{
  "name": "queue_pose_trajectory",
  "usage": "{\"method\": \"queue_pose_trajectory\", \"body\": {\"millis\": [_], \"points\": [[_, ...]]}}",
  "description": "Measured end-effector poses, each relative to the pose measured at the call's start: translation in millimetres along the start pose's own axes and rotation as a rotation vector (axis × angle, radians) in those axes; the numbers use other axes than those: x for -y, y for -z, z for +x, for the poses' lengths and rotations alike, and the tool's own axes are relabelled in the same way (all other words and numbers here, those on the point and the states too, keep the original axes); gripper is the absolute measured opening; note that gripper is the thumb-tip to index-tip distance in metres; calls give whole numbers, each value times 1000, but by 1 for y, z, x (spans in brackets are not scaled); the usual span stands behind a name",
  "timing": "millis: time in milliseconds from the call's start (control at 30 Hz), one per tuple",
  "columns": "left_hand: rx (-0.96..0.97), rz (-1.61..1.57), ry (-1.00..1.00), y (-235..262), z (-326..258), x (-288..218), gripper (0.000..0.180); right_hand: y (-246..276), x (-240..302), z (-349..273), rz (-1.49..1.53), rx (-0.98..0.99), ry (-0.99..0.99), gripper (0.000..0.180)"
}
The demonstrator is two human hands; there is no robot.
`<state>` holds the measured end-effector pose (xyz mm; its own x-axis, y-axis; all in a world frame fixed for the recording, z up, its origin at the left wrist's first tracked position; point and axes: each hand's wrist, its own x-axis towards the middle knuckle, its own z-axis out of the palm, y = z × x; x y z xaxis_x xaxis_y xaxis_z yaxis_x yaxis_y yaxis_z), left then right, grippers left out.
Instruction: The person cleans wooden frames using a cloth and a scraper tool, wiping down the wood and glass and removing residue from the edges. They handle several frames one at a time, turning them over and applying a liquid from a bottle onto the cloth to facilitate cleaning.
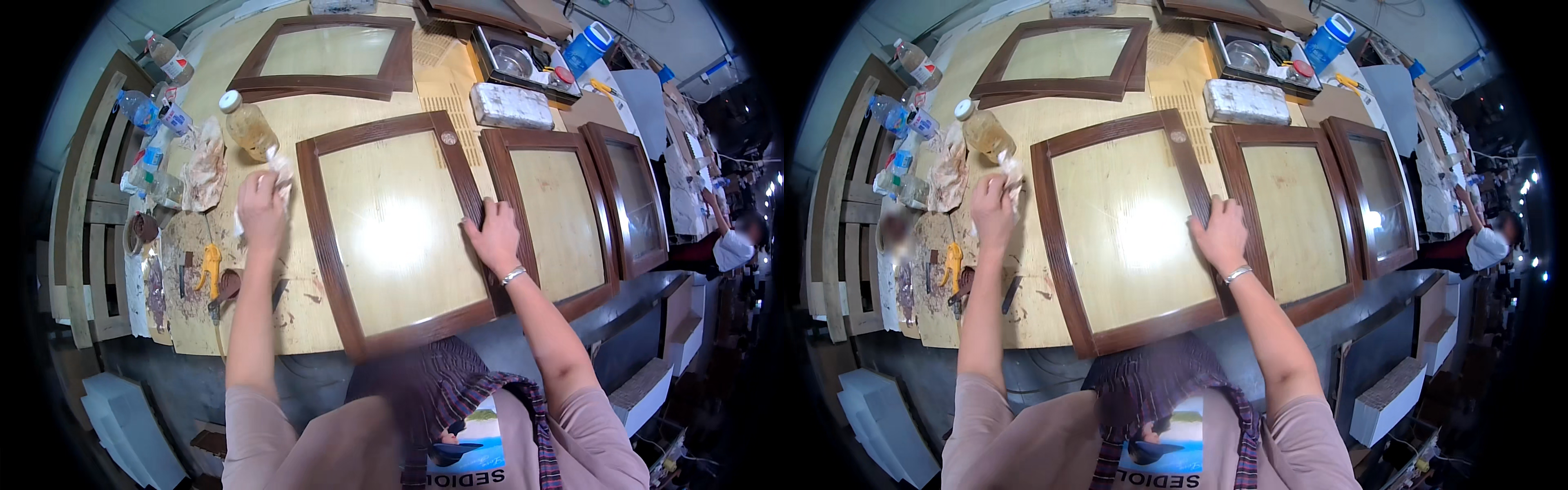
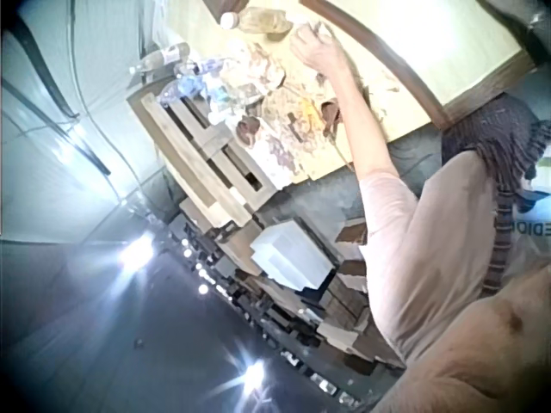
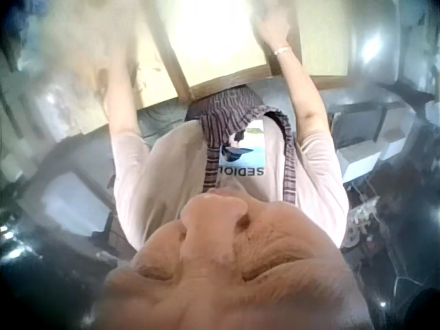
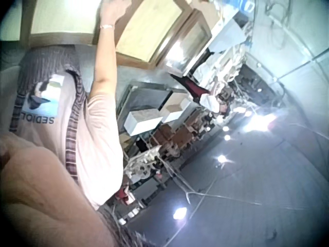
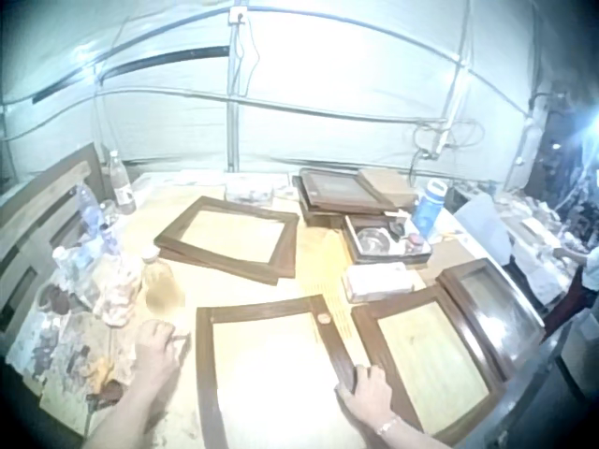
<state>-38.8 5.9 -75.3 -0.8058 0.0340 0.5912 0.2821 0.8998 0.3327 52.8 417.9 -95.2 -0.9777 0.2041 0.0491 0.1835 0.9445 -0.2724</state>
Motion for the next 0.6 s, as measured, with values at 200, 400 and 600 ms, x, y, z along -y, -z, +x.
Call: {"method": "queue_pose_trajectory", "body": {"millis": [200, 400, 600], "points": [[116, 107, 124, -99, 51, 14, 19, -32, 13, 3, 40, -130, 183, 65], [114, 83, -14, -103, 11, 6, 13, -28, 9, 6, -5, -106, 139, 65], [150, 165, 0, -105, 51, 14, 19, -28, 13, 7, 28, -66, 145, 67]]}}
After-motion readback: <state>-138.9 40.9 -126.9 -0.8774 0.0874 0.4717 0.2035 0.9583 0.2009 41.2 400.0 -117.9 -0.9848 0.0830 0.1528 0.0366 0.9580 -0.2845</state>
